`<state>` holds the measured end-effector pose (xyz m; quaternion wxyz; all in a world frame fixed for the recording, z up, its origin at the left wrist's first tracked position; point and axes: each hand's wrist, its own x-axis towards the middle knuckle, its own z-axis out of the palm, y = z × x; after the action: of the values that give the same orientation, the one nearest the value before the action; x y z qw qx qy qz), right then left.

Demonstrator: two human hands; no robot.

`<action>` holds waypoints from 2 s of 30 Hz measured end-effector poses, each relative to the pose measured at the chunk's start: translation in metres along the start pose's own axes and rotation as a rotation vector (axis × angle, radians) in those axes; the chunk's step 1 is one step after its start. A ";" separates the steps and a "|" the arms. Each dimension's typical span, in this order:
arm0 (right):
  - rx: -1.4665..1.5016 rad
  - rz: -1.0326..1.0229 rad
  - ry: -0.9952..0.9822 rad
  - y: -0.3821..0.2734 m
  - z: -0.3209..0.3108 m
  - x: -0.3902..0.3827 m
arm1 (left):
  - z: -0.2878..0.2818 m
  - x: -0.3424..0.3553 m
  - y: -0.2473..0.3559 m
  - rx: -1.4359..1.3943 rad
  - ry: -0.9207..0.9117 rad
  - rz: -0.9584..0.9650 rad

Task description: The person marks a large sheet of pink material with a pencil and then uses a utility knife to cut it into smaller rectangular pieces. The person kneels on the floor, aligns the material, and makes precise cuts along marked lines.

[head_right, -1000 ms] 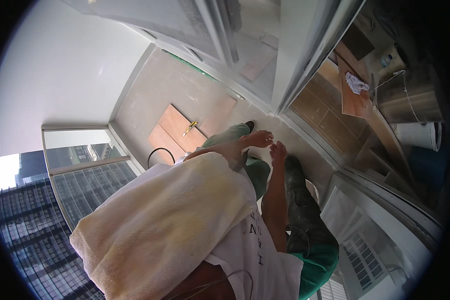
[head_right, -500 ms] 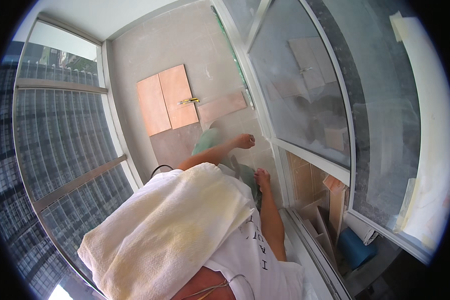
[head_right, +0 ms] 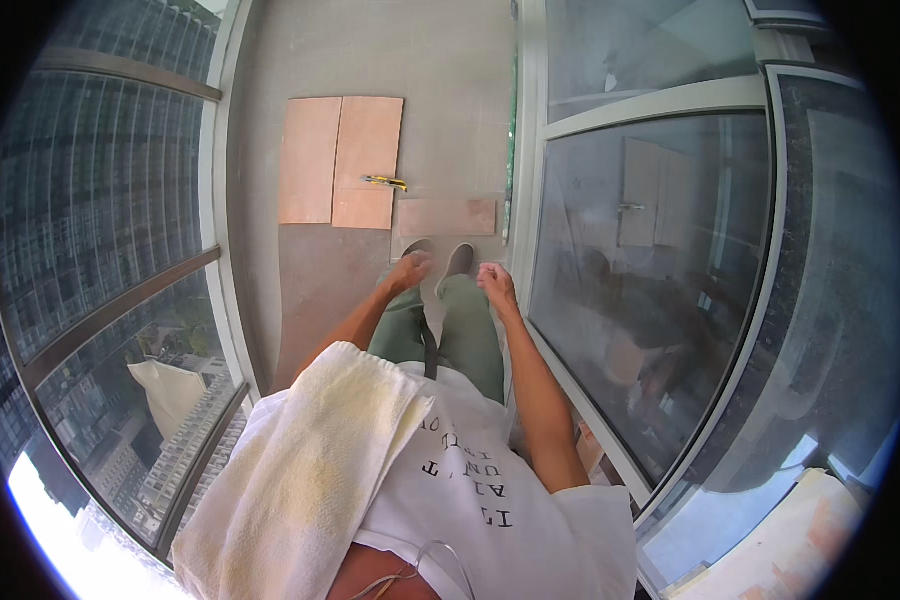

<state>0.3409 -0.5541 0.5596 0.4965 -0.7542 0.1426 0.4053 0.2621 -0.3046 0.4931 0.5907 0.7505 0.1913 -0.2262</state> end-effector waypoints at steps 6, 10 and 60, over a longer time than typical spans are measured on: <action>-0.118 -0.055 -0.188 -0.033 0.025 0.075 | -0.034 -0.069 -0.052 -0.289 0.194 -0.336; -0.187 -0.094 -0.246 -0.040 0.035 0.084 | -0.029 -0.095 -0.064 -0.379 0.266 -0.453; -0.523 -0.092 0.112 0.163 -0.048 -0.056 | 0.050 -0.084 0.021 -0.210 -0.118 -0.160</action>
<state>0.2275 -0.6826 0.5067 0.2941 -0.8837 0.0256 0.3631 0.1991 -0.3598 0.5476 0.6563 0.6525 0.2380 -0.2948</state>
